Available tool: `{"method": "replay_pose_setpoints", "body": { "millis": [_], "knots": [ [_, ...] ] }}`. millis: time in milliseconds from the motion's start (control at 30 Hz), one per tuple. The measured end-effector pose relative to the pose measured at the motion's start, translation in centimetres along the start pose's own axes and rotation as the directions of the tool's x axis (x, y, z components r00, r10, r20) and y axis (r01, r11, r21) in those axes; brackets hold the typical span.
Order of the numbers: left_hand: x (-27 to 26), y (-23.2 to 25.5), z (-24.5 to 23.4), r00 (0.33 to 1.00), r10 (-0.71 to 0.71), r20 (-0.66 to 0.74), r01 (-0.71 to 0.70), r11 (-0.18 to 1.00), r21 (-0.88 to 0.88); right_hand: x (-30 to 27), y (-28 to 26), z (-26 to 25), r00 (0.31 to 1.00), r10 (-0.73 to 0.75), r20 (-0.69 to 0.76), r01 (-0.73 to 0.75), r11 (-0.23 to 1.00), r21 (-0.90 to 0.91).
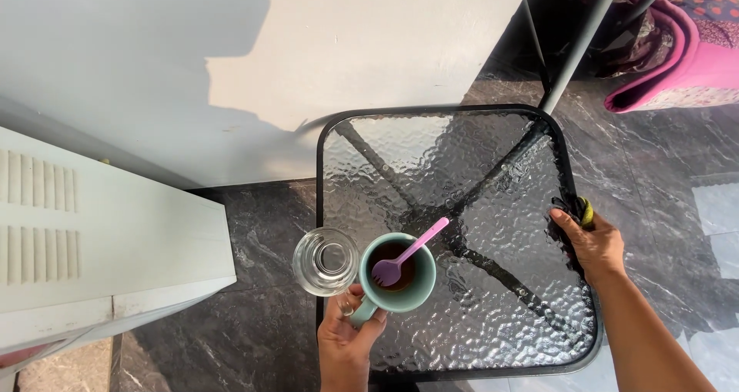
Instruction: The person is cleaning the dining table and organizing objects onto a tray, then moving items between the dining area and kitchen.
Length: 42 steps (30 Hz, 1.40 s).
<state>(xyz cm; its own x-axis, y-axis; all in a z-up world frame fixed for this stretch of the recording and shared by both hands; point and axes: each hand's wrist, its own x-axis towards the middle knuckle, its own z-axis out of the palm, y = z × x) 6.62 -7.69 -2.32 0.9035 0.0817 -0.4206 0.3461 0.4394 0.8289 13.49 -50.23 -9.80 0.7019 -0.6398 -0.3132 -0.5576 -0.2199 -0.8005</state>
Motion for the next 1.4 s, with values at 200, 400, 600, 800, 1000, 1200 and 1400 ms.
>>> {"method": "replay_pose_setpoints", "body": {
  "millis": [200,400,600,800,1000,1200,1400],
  "knots": [
    [-0.3,-0.4,-0.8,0.999,0.013,-0.046,-0.013,1.000,-0.006,-2.2,-1.8,2.5,0.999,-0.052,0.012,0.053,0.999,-0.014],
    [-1.1,0.7,-0.2,0.999,0.029,-0.031,-0.030,0.999,-0.030,-4.5,-3.4,5.6,0.994,-0.100,0.032,0.103,0.985,-0.137],
    [-1.9,0.3,-0.8,0.998,0.051,-0.043,-0.054,0.996,-0.071,-6.7,-6.1,8.3,0.992,-0.119,0.037,0.124,0.980,-0.156],
    [-3.1,1.9,-1.2,0.995,-0.030,-0.100,0.027,0.999,-0.029,-8.3,-5.6,9.4,0.994,-0.082,0.079,0.085,0.996,-0.038],
    [-3.5,1.9,-1.9,0.997,0.030,-0.073,-0.034,0.997,-0.066,-9.9,-5.1,11.2,0.997,-0.035,0.074,0.042,0.994,-0.096],
    [-3.9,3.3,-3.1,0.997,-0.018,-0.073,0.018,1.000,0.003,-10.2,-6.3,12.6,0.995,-0.052,0.084,0.080,0.927,-0.367],
    [-2.3,3.1,-5.9,0.993,0.036,-0.110,-0.042,0.998,-0.050,-13.1,-6.9,16.6,0.628,-0.775,-0.070,0.604,0.542,-0.584]
  ]
}}
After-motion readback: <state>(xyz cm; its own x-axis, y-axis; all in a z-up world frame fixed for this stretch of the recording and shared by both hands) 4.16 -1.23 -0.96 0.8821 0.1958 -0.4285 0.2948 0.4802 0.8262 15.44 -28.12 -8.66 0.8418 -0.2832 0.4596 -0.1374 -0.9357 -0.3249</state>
